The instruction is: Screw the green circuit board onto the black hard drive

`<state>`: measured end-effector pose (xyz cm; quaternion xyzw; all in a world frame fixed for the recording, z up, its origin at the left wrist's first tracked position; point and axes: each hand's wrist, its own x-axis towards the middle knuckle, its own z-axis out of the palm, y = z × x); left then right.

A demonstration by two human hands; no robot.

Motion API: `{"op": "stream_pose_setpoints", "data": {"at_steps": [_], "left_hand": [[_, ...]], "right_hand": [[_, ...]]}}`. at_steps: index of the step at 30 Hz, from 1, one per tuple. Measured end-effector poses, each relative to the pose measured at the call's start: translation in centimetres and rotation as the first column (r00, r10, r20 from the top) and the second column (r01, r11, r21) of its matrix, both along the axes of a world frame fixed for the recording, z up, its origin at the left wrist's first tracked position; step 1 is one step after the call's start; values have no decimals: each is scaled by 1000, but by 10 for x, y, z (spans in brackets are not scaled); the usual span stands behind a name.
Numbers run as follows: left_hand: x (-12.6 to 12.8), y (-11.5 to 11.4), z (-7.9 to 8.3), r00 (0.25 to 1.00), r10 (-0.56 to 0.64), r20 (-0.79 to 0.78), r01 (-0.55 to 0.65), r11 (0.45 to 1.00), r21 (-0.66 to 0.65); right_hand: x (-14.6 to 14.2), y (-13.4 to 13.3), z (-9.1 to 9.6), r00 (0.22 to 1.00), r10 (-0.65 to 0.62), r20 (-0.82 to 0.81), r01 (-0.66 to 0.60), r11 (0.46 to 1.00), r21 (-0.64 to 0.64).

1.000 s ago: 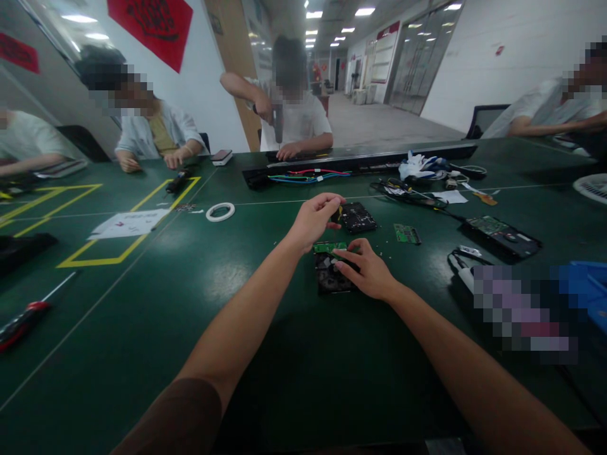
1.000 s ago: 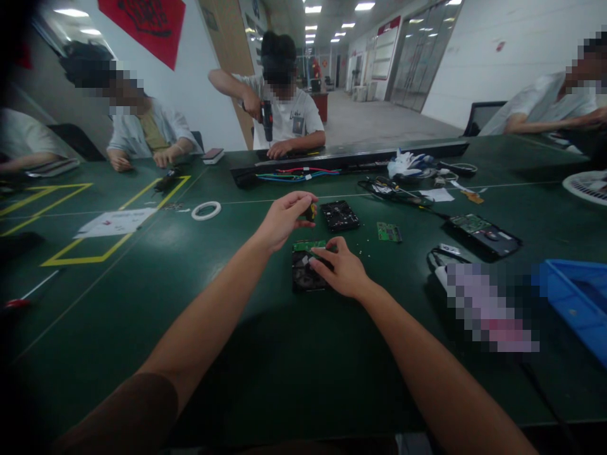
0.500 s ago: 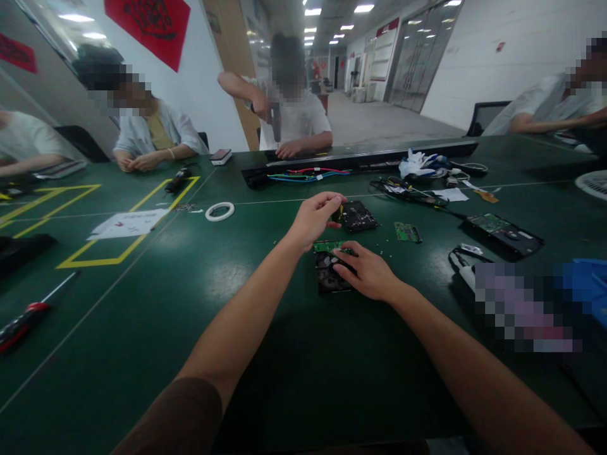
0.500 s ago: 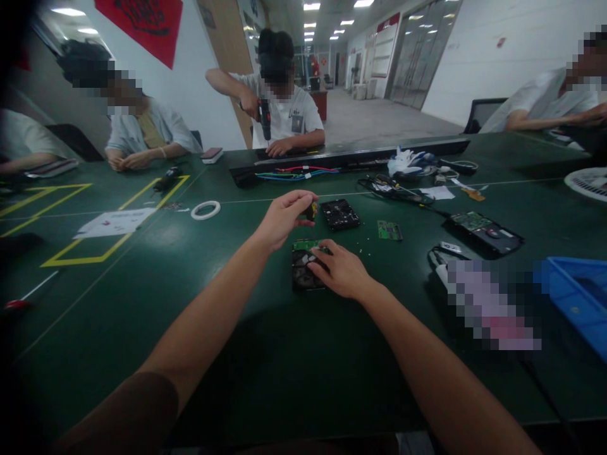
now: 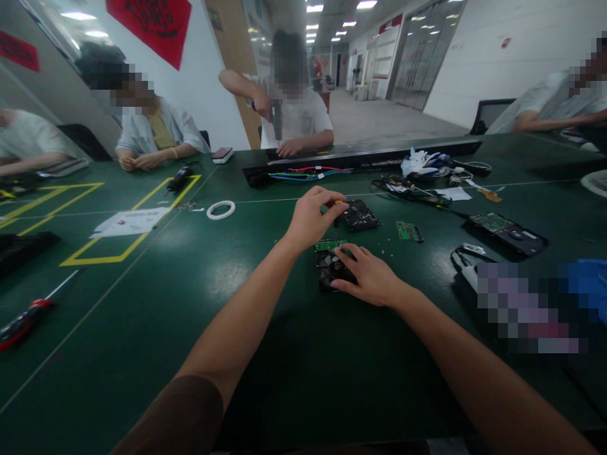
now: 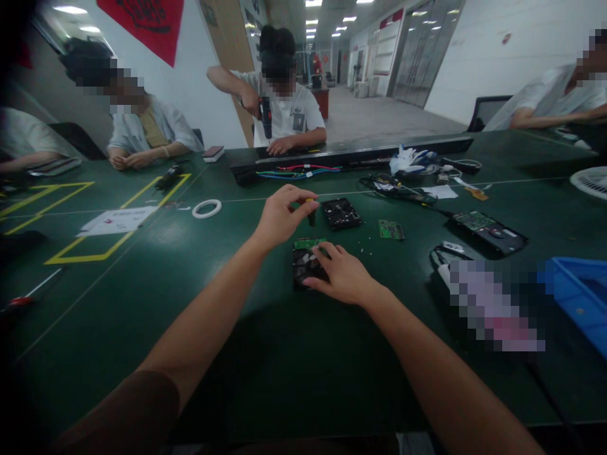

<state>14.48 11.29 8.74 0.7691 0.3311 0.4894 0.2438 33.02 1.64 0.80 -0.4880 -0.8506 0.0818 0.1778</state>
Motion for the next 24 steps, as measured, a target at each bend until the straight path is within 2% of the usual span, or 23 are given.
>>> {"op": "stream_pose_setpoints", "data": {"at_steps": [3, 6, 13, 16, 21, 24], "left_hand": [[-3, -1, 4, 998, -26, -57, 28, 999, 44], [-2, -3, 4, 999, -16, -34, 17, 1000, 24], [-2, -3, 4, 997, -23, -72, 27, 998, 54], [-3, -1, 2, 994, -17, -105, 28, 994, 108], [-4, 6, -2, 984, 85, -158, -44, 968, 246], [-6, 9, -2, 984, 40, -175, 11, 959, 282]], "right_hand": [[1, 0, -1, 1000, 7, 30, -6, 1000, -12], [2, 1, -2, 998, 17, 65, -16, 1000, -9], [2, 2, -4, 999, 7, 46, -8, 1000, 22], [1, 1, -3, 999, 10, 51, -11, 1000, 20], [1, 1, 0, 993, 22, 117, -24, 1000, 13], [2, 2, -1, 989, 21, 150, -23, 1000, 12]]}}
